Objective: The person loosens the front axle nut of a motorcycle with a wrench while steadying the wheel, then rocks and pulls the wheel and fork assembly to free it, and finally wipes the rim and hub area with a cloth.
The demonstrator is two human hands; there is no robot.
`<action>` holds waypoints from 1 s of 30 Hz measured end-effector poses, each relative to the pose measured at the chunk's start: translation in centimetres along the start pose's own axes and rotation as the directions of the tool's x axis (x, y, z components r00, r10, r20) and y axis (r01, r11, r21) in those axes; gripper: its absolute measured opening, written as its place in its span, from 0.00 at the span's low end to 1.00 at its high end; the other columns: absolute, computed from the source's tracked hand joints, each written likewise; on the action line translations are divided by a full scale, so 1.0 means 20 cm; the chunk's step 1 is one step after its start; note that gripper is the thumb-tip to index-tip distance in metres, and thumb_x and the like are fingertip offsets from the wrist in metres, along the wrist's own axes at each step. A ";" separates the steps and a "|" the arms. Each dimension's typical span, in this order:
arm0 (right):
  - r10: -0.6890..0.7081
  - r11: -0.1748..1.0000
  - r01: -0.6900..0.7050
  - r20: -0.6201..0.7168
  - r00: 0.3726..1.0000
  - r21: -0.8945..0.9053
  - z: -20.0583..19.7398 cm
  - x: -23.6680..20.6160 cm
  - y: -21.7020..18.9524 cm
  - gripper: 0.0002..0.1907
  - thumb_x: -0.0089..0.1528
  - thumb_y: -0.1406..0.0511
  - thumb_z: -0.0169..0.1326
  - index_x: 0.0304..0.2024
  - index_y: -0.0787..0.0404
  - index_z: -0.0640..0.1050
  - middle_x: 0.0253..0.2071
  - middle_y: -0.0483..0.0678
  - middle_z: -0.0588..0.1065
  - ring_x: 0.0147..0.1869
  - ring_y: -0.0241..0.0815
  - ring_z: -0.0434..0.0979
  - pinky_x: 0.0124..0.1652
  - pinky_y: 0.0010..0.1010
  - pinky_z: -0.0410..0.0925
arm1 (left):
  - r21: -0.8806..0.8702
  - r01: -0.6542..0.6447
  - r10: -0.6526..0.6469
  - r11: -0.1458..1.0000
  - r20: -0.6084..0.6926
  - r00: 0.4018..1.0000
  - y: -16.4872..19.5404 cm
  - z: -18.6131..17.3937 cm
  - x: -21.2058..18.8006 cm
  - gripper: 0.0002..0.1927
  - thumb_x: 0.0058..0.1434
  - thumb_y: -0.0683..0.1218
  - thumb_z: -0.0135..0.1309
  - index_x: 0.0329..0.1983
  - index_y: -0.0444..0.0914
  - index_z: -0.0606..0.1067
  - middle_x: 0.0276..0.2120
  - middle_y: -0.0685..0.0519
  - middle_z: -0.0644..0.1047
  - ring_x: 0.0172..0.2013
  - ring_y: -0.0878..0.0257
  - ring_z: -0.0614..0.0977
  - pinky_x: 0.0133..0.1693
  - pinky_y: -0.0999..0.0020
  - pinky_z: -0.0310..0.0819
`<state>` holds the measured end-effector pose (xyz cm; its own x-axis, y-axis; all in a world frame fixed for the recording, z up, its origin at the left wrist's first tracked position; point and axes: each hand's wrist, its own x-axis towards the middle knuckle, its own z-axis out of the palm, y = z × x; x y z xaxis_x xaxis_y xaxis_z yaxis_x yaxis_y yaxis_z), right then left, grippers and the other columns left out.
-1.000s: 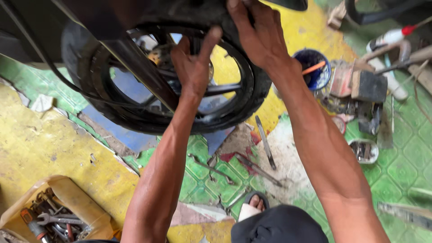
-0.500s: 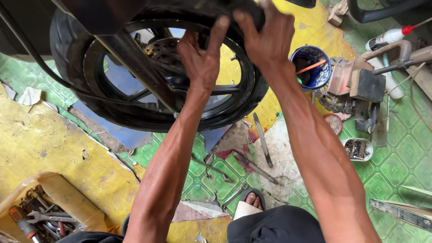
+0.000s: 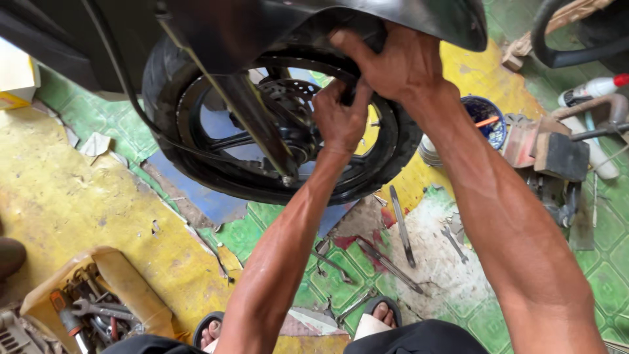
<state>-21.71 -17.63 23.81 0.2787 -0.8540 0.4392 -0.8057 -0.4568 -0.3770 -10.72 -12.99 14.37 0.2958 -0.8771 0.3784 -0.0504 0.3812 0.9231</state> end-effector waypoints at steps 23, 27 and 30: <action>0.198 0.978 -0.143 0.465 0.863 -0.151 -0.12 0.19 -0.26 0.48 0.43 0.43 0.70 0.61 0.57 0.76 0.53 0.60 0.77 0.57 0.60 0.75 0.57 0.46 0.66 | 0.345 -0.251 0.256 0.905 0.032 0.966 0.38 -0.97 0.29 0.20 0.60 0.33 0.50 0.56 0.32 0.68 0.49 0.43 0.75 0.48 0.50 0.78 0.55 0.57 0.80; 0.030 0.993 0.021 0.413 0.910 -0.120 -0.10 0.18 -0.22 0.47 0.46 0.42 0.71 0.60 0.61 0.76 0.51 0.64 0.76 0.54 0.63 0.75 0.53 0.47 0.67 | 0.668 -0.586 0.411 0.458 0.426 0.806 0.38 -1.03 0.42 0.37 0.45 0.42 0.60 0.60 0.27 0.66 0.57 0.32 0.70 0.60 0.37 0.68 0.62 0.46 0.63; 0.162 0.985 -0.105 0.528 0.834 -0.137 -0.10 0.19 -0.19 0.44 0.48 0.42 0.68 0.59 0.57 0.78 0.48 0.61 0.78 0.52 0.60 0.77 0.53 0.46 0.68 | 0.617 -0.646 0.315 0.450 0.567 0.761 0.34 -1.03 0.57 0.36 0.46 0.47 0.64 0.58 0.29 0.70 0.57 0.32 0.71 0.62 0.35 0.67 0.64 0.42 0.58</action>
<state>-18.61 -18.53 28.52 0.3775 -0.9175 -0.1251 -0.8943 -0.3262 -0.3062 12.06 -14.40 23.49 -0.3318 -0.7132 0.6175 -0.8020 0.5579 0.2135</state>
